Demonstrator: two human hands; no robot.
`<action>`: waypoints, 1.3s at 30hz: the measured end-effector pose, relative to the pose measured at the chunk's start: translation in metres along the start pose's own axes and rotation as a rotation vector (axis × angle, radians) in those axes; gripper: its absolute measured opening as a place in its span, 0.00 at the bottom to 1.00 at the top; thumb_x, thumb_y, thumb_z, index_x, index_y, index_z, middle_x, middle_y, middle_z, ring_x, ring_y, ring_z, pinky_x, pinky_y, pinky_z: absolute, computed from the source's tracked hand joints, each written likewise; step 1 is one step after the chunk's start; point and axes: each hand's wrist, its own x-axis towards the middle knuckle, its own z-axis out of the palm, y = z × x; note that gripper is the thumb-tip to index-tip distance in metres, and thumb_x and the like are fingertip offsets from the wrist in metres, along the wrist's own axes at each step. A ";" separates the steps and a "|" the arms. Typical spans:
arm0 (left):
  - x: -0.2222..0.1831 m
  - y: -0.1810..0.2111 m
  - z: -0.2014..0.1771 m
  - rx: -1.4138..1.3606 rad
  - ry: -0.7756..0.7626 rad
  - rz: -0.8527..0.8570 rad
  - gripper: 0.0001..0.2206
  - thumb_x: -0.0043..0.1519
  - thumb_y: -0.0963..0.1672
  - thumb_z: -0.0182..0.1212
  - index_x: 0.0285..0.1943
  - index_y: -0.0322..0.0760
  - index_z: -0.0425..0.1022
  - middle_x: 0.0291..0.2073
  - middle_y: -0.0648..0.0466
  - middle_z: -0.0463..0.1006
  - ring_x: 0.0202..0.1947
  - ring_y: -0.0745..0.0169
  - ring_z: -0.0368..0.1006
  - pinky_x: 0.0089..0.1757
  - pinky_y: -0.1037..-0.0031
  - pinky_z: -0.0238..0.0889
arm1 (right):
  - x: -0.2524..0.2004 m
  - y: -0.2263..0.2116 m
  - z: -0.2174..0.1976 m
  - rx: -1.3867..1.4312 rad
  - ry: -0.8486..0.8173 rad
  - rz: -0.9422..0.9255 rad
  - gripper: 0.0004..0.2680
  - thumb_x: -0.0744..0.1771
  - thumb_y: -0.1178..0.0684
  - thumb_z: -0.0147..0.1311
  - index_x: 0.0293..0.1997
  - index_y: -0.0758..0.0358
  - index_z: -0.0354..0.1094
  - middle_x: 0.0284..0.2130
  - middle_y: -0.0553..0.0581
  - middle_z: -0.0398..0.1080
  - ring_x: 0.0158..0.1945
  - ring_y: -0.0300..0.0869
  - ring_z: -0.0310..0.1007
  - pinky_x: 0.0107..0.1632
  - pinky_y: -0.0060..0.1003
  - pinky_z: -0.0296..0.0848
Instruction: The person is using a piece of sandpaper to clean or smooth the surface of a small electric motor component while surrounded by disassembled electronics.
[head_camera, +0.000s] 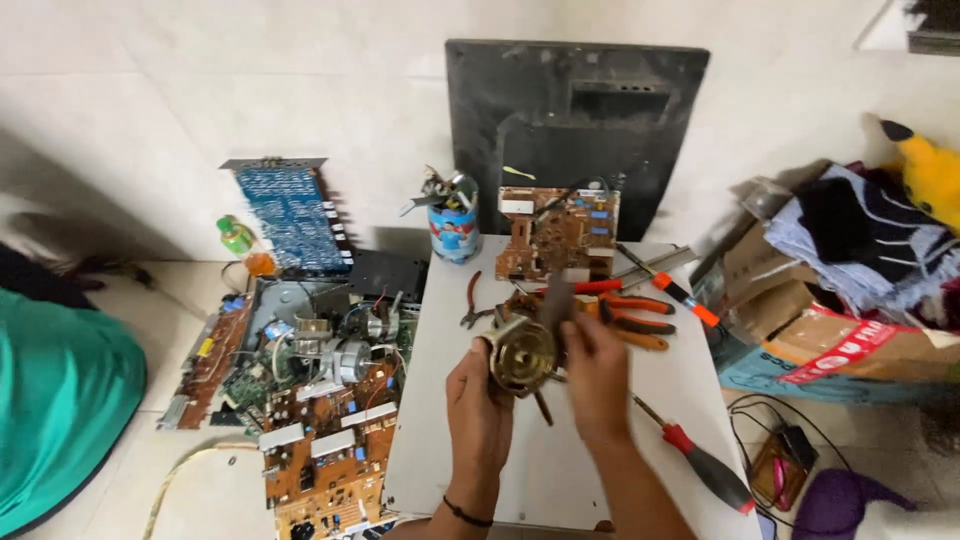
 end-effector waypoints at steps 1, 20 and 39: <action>0.000 0.003 0.001 0.003 0.000 0.000 0.18 0.73 0.46 0.48 0.43 0.23 0.76 0.38 0.47 0.78 0.35 0.66 0.72 0.39 0.74 0.69 | 0.002 0.007 -0.005 0.003 0.000 0.002 0.13 0.68 0.58 0.51 0.58 0.64 0.74 0.40 0.56 0.79 0.37 0.38 0.75 0.42 0.31 0.76; 0.012 0.008 -0.004 -0.020 0.177 -0.017 0.14 0.72 0.44 0.50 0.37 0.28 0.72 0.29 0.51 0.73 0.26 0.70 0.65 0.29 0.76 0.60 | 0.000 0.010 -0.016 0.700 -0.101 0.394 0.11 0.70 0.61 0.47 0.58 0.77 0.67 0.42 0.67 0.73 0.38 0.45 0.71 0.41 0.39 0.72; 0.013 0.021 0.004 0.460 0.421 -0.006 0.22 0.71 0.48 0.46 0.34 0.24 0.76 0.21 0.51 0.70 0.22 0.67 0.60 0.27 0.75 0.56 | -0.020 0.008 -0.015 0.668 -0.494 0.295 0.14 0.67 0.62 0.54 0.57 0.81 0.71 0.40 0.68 0.77 0.36 0.43 0.71 0.39 0.39 0.70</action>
